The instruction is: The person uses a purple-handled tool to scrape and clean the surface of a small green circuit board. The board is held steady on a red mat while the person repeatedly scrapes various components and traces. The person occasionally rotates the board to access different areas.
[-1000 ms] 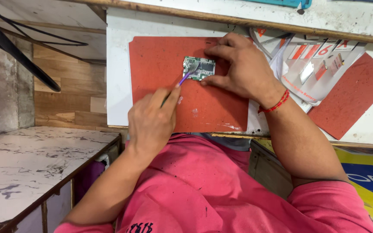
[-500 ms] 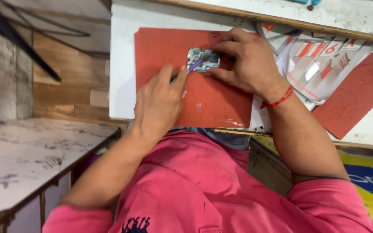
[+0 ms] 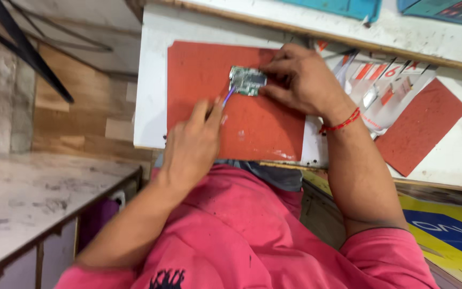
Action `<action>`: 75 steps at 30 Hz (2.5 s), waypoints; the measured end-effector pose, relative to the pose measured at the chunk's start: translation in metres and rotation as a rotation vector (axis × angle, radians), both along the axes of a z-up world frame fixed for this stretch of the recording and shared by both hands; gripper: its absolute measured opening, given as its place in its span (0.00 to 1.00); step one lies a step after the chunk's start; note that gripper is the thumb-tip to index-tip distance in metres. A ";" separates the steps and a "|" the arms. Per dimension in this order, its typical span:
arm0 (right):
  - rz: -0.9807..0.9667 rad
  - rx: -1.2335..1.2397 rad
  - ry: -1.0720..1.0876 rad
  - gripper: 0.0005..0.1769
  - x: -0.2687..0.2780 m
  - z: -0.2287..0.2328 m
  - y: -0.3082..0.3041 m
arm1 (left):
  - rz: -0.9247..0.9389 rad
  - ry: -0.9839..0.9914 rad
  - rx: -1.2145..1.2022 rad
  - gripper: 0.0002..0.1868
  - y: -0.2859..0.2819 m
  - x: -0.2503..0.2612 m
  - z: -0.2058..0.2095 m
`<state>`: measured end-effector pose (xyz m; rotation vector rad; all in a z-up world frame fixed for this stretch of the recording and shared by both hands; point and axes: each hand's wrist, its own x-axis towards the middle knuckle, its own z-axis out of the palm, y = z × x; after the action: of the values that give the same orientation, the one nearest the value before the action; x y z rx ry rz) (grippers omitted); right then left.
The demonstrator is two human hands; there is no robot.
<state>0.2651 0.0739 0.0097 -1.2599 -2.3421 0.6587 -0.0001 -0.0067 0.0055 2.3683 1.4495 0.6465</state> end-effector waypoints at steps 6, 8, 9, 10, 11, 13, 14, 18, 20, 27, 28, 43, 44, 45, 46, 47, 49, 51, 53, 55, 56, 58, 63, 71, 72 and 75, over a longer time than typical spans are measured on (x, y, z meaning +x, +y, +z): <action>0.025 0.027 -0.014 0.20 0.001 -0.002 0.003 | -0.005 0.082 -0.092 0.19 0.004 0.003 -0.003; -0.033 -0.055 0.042 0.19 -0.003 -0.004 -0.001 | 0.000 0.109 -0.049 0.22 0.024 0.012 -0.009; -0.032 -0.027 0.038 0.19 -0.003 -0.005 0.000 | -0.004 0.124 -0.034 0.23 0.028 0.014 -0.011; -0.026 -0.007 0.033 0.20 -0.002 -0.006 0.001 | -0.001 0.094 -0.066 0.23 0.022 0.012 -0.011; -0.020 0.012 0.029 0.20 -0.002 -0.008 0.001 | 0.003 0.063 -0.098 0.22 0.012 0.008 -0.010; -0.039 0.011 0.015 0.19 -0.005 -0.008 0.002 | 0.019 0.054 -0.137 0.22 0.004 0.005 -0.004; -0.063 0.002 0.012 0.19 -0.006 -0.010 -0.001 | 0.017 0.080 -0.174 0.22 -0.003 0.004 -0.001; -0.028 0.106 -0.011 0.19 -0.006 -0.014 0.001 | 0.034 0.060 -0.084 0.26 0.018 0.005 -0.009; -0.057 0.129 -0.004 0.18 -0.009 -0.011 -0.002 | 0.037 0.097 -0.086 0.27 0.020 0.009 -0.007; -0.088 0.099 0.018 0.17 -0.010 -0.012 0.000 | 0.020 0.095 -0.144 0.20 0.005 0.009 -0.007; -0.087 0.075 0.017 0.17 -0.011 -0.011 0.001 | 0.012 0.092 -0.099 0.20 0.010 0.011 -0.009; -0.153 0.160 -0.038 0.18 -0.016 -0.018 0.002 | 0.006 0.007 -0.070 0.18 0.005 0.008 -0.002; -0.165 0.145 -0.046 0.18 -0.016 -0.018 0.000 | 0.044 -0.007 -0.078 0.17 0.014 0.008 -0.003; -0.169 0.128 -0.017 0.18 -0.017 -0.019 0.001 | 0.082 -0.021 -0.085 0.16 0.022 0.007 -0.004; -0.170 0.101 0.003 0.19 -0.015 -0.019 0.003 | 0.050 0.002 -0.089 0.18 0.025 0.009 -0.006; -0.171 0.074 0.023 0.19 -0.014 -0.020 0.001 | 0.017 0.024 -0.092 0.19 0.027 0.010 -0.008; -0.155 0.084 0.015 0.19 -0.013 -0.018 0.001 | -0.036 0.057 -0.095 0.22 0.022 0.014 -0.008; -0.142 0.080 -0.003 0.19 -0.012 -0.015 0.005 | -0.069 0.110 -0.113 0.25 0.004 0.011 -0.002; -0.172 0.046 -0.024 0.18 -0.014 -0.017 0.004 | -0.034 0.041 -0.097 0.23 0.017 0.006 -0.005; -0.180 0.031 -0.015 0.19 -0.011 -0.019 -0.001 | -0.028 0.021 -0.115 0.22 0.019 0.006 -0.012; -0.164 0.049 -0.015 0.19 -0.010 -0.018 0.006 | -0.029 0.036 -0.096 0.22 0.029 0.011 -0.015; -0.144 0.039 0.011 0.19 -0.015 -0.016 0.003 | -0.050 0.050 -0.079 0.23 0.031 0.016 -0.014; -0.118 0.032 -0.001 0.20 -0.007 -0.023 0.002 | -0.039 -0.033 -0.069 0.23 0.033 0.009 -0.012; -0.064 0.054 0.001 0.21 -0.005 -0.021 0.009 | -0.046 0.030 -0.114 0.24 0.031 0.008 -0.015; -0.075 0.018 0.019 0.22 -0.006 -0.021 0.007 | -0.014 -0.003 -0.089 0.23 0.038 0.007 -0.017; -0.087 -0.027 0.027 0.23 -0.006 -0.010 0.011 | -0.072 0.115 -0.091 0.26 0.025 0.018 -0.012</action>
<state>0.2595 0.0853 -0.0006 -1.3485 -2.2496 0.6764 0.0179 0.0179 -0.0067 2.4094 1.4006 0.4237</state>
